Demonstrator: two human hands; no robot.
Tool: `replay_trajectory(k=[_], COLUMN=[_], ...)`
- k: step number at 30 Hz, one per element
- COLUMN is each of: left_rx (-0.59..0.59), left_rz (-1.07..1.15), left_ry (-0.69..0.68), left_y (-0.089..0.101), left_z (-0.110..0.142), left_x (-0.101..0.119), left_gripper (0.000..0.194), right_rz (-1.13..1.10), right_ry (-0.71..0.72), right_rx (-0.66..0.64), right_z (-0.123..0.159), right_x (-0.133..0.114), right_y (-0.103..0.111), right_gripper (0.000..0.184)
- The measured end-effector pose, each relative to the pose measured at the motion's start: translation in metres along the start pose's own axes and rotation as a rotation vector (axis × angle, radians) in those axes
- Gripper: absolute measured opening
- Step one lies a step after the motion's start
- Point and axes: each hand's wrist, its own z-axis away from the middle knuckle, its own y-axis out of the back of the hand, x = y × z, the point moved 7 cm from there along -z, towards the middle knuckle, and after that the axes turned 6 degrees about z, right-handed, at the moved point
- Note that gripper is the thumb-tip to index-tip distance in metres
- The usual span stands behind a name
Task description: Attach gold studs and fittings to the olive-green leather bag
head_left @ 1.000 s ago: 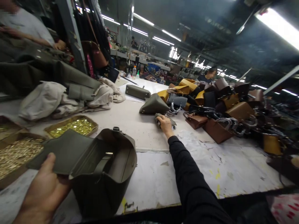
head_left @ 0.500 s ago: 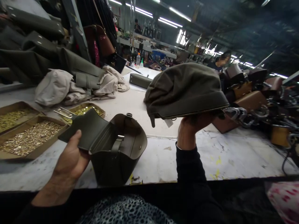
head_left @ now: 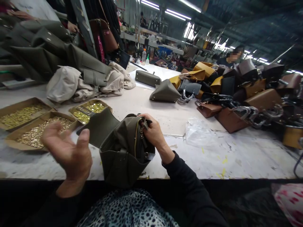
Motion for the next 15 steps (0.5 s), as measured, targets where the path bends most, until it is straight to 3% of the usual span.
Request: replay_trajectory(k=[2, 3, 6, 7, 9, 12, 15], left_rx=[-0.128, -0.282, -0.902, -1.023, -1.153, -1.281, -1.304], left_rz=[-0.164, -0.205, -0.410, -0.504, -0.656, -0.776, -0.925], left_ry=[-0.475, -0.610, -0.720, -0.754, -0.826, -0.860, -0.797], left_y=[-0.006, -0.017, -0.060, -0.069, -0.078, -0.080, -0.077], left_z=[0.009, 0.016, 0.042, 0.049, 0.057, 0.056, 0.041], left_x=[0.039, 0.051, 0.061, 0.061, 0.058, 0.045, 0.027], left_gripper=[0.054, 0.043, 0.002, 0.012, 0.029, 0.037, 0.036], right_rz=[0.043, 0.081, 0.212, 0.256, 0.342, 0.448, 0.492], right_ry=[0.005, 0.014, 0.046, 0.048, 0.038, -0.002, -0.030], right_rx=[0.041, 0.053, 0.041, 0.029, 0.010, -0.010, -0.021], right_z=[0.002, 0.003, 0.007, 0.008, 0.011, 0.013, 0.014], right_x=[-0.001, -0.004, -0.015, -0.017, -0.020, -0.017, -0.013], right_y=[0.002, 0.002, 0.002, 0.002, 0.004, 0.007, 0.010], right_gripper=[0.026, 0.027, 0.028, 0.027, 0.026, 0.031, 0.029])
